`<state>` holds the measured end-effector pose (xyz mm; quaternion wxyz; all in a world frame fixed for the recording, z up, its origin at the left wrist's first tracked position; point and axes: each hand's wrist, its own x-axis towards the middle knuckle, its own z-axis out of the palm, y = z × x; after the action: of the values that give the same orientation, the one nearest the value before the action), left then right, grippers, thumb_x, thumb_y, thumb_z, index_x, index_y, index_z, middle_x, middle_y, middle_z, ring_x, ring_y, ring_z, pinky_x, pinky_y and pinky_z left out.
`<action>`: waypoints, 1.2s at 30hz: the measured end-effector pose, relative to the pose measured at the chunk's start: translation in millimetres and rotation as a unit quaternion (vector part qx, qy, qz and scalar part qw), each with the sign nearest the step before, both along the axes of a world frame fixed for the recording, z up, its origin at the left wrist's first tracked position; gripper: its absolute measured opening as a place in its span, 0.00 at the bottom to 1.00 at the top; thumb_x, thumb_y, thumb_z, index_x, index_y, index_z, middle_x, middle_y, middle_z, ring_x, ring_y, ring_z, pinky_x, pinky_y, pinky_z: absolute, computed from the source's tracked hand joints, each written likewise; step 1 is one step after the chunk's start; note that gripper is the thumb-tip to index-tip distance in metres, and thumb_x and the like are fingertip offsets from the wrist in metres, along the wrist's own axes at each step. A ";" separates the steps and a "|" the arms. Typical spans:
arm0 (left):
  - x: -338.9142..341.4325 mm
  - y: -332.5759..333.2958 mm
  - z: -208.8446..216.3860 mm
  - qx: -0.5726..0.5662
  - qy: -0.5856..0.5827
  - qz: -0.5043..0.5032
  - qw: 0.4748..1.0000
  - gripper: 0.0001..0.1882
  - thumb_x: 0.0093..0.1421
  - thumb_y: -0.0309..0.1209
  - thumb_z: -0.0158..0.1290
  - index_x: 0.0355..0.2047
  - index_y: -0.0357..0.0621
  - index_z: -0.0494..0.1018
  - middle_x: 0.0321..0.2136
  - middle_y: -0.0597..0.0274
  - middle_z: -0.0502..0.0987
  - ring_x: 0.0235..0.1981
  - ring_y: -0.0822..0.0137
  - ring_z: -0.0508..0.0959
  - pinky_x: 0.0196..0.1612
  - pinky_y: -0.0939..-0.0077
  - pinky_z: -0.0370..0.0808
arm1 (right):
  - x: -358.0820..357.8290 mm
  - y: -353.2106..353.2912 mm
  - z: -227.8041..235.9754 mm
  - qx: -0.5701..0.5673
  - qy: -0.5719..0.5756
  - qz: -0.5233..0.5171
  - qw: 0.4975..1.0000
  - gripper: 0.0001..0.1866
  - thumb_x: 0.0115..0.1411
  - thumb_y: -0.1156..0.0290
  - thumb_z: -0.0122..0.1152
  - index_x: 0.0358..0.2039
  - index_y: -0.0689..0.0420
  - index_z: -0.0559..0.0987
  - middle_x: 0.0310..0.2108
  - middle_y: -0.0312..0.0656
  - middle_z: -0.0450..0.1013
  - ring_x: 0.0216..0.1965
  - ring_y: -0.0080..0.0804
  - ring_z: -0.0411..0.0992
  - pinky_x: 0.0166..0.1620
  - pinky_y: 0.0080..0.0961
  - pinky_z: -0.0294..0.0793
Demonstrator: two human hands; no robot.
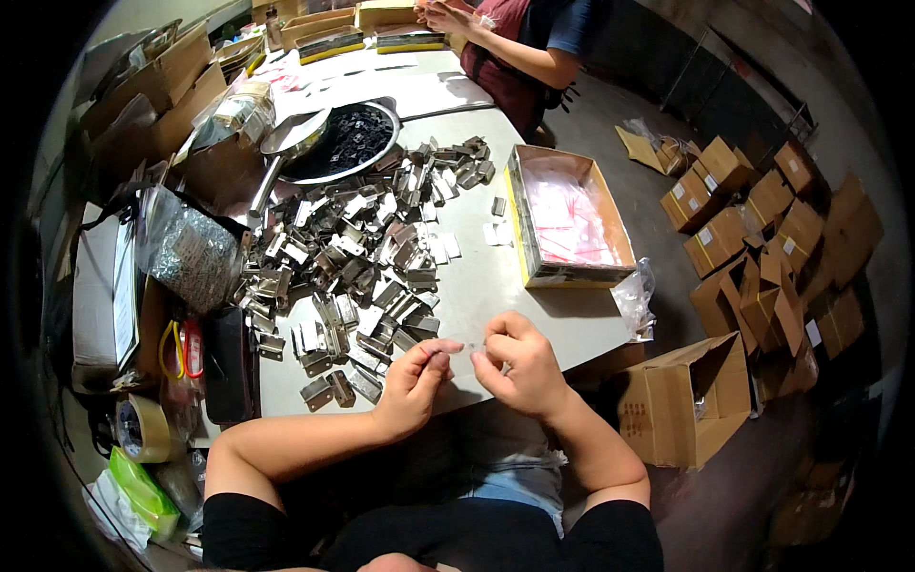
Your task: The person repeatedly picks up small metal hardware pieces from a table, places them into small clear plastic bags, and sets the filled bags into a cardboard box. Another person works across the table with papers and a bowl of small parts.
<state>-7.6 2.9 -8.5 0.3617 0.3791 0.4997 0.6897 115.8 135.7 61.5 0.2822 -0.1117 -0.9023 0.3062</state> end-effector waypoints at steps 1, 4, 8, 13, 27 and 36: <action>-0.2 -0.7 5.0 -0.020 -0.010 0.011 1.000 0.12 0.67 0.27 0.46 0.47 0.39 0.75 0.26 0.63 0.70 0.26 0.73 0.70 0.33 0.79 0.69 | -0.3 3.6 0.8 -0.003 0.002 0.002 1.000 0.10 0.49 0.76 0.65 0.18 0.61 0.71 0.27 0.44 0.69 0.26 0.37 0.69 0.30 0.28 0.69; -1.9 0.1 2.8 0.016 0.137 0.039 0.990 0.14 0.65 0.26 0.49 0.49 0.41 0.75 0.24 0.62 0.68 0.27 0.69 0.69 0.35 0.78 0.68 | 4.7 7.1 7.4 -0.004 0.007 -0.018 1.000 0.08 0.49 0.75 0.66 0.21 0.61 0.73 0.31 0.46 0.70 0.31 0.38 0.71 0.35 0.28 0.71; 1.3 -1.3 4.1 0.032 0.156 0.020 0.987 0.14 0.63 0.22 0.48 0.48 0.40 0.76 0.27 0.63 0.68 0.31 0.69 0.68 0.37 0.79 0.67 | 16.0 0.7 10.5 0.001 0.012 -0.010 1.000 0.09 0.48 0.74 0.68 0.28 0.60 0.76 0.37 0.48 0.72 0.38 0.42 0.73 0.42 0.30 0.72; -1.0 -9.7 14.9 -0.063 0.071 -0.078 0.992 0.08 0.61 0.29 0.57 0.29 0.35 0.78 0.18 0.69 0.75 0.21 0.81 0.71 0.24 0.85 0.67 | 29.5 -7.3 7.1 -0.022 -0.007 -0.013 1.000 0.10 0.48 0.73 0.69 0.30 0.60 0.77 0.37 0.49 0.73 0.38 0.42 0.74 0.42 0.30 0.72; -1.3 -9.4 4.9 -0.056 0.136 -0.103 0.984 0.10 0.54 0.28 0.62 0.34 0.35 0.78 0.27 0.57 0.78 0.25 0.73 0.76 0.28 0.78 0.72 | 37.0 -39.1 43.0 0.030 -0.064 0.088 0.994 0.16 0.48 0.71 0.70 0.38 0.56 0.80 0.36 0.42 0.75 0.35 0.41 0.73 0.39 0.32 0.74; 5.9 -8.2 2.2 0.082 0.291 -0.040 0.952 0.28 0.46 0.28 0.64 0.49 0.37 0.70 0.41 0.48 0.74 0.41 0.51 0.77 0.42 0.64 0.75 | 34.1 -34.1 42.4 0.108 -0.252 0.149 0.950 0.16 0.51 0.56 0.68 0.36 0.53 0.81 0.43 0.44 0.72 0.44 0.48 0.69 0.47 0.39 0.71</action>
<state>-1.7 -5.3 -6.3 0.1955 0.6115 0.5091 0.5733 149.9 101.6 103.9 0.0075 -0.0182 -0.9780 0.2078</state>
